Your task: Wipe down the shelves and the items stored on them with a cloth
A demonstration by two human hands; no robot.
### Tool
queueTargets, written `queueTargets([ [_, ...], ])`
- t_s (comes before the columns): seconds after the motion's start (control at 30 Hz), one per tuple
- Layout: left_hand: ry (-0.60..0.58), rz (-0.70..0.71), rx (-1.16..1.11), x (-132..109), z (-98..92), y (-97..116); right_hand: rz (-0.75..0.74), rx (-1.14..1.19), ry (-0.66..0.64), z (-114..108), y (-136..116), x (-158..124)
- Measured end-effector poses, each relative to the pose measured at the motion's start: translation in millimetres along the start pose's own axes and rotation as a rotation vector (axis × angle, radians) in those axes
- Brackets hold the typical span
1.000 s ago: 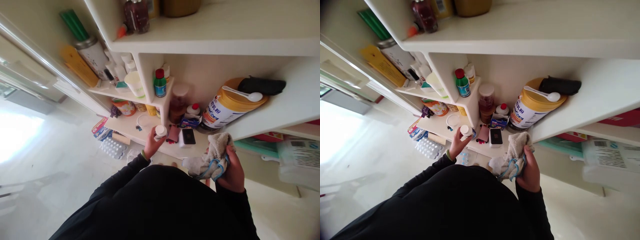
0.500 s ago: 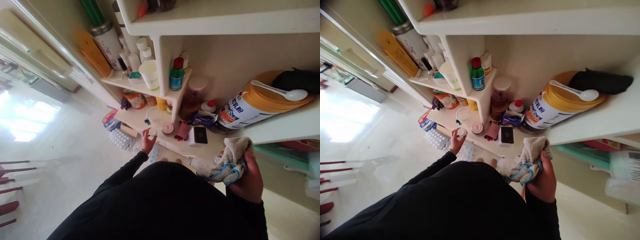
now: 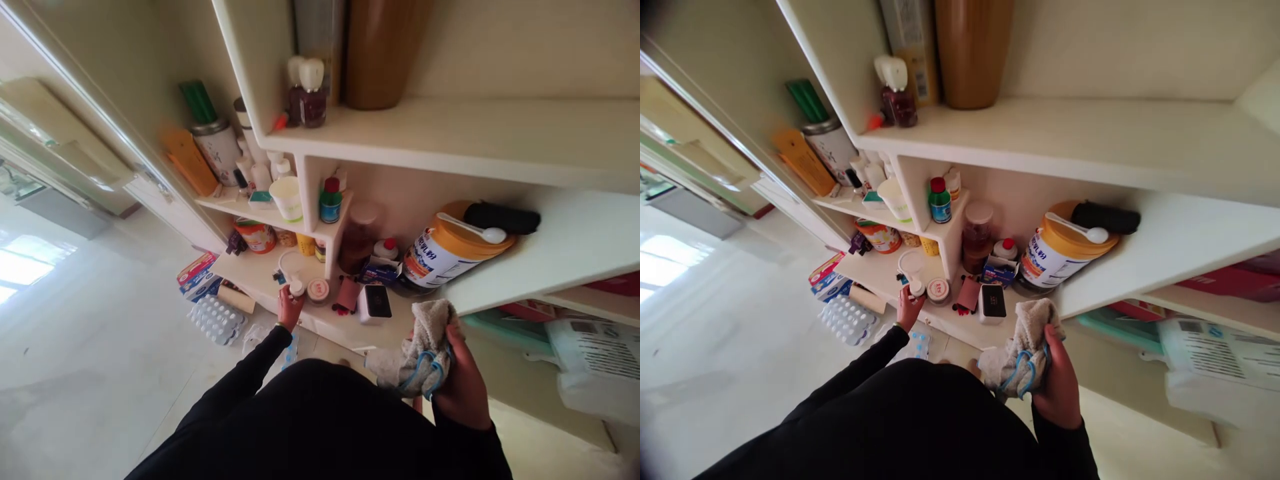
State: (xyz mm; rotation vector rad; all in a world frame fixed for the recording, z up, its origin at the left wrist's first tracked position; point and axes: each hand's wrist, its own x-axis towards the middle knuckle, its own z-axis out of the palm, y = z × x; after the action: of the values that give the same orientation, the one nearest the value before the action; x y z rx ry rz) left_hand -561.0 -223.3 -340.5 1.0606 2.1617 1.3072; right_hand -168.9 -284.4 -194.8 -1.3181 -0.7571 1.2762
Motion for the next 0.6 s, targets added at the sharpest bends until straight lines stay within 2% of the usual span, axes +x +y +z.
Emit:
queueTargets([
  [0.07,0.016,0.002,-0.006,2,2.2,4,-0.092,-0.085,0.045,-1,3,3],
  [0.17,0.046,0.014,-0.014,-1,-1.9,7,-0.181,-0.197,0.008,-1,9,7],
  [0.3,0.143,0.056,-0.034,-9,-24.6,7,-0.324,-0.419,-0.017,-2,14,11],
  [0.37,0.218,0.161,-0.06,-11,-41.4,17,-0.355,-0.507,-0.034,-4,16,15],
  [0.43,0.288,0.334,-0.093,-10,-59.6,47,-0.37,-0.538,-0.039,-5,19,20],
  [0.47,0.318,0.434,-0.113,-8,-68.8,69,-0.376,-0.537,-0.038,-4,20,23],
  [0.53,0.357,0.636,-0.166,-1,-86.2,128,-0.382,-0.52,-0.04,1,21,28],
  [0.6,0.334,0.854,-0.189,11,-101.9,196,-0.377,-0.5,-0.052,10,19,32],
])
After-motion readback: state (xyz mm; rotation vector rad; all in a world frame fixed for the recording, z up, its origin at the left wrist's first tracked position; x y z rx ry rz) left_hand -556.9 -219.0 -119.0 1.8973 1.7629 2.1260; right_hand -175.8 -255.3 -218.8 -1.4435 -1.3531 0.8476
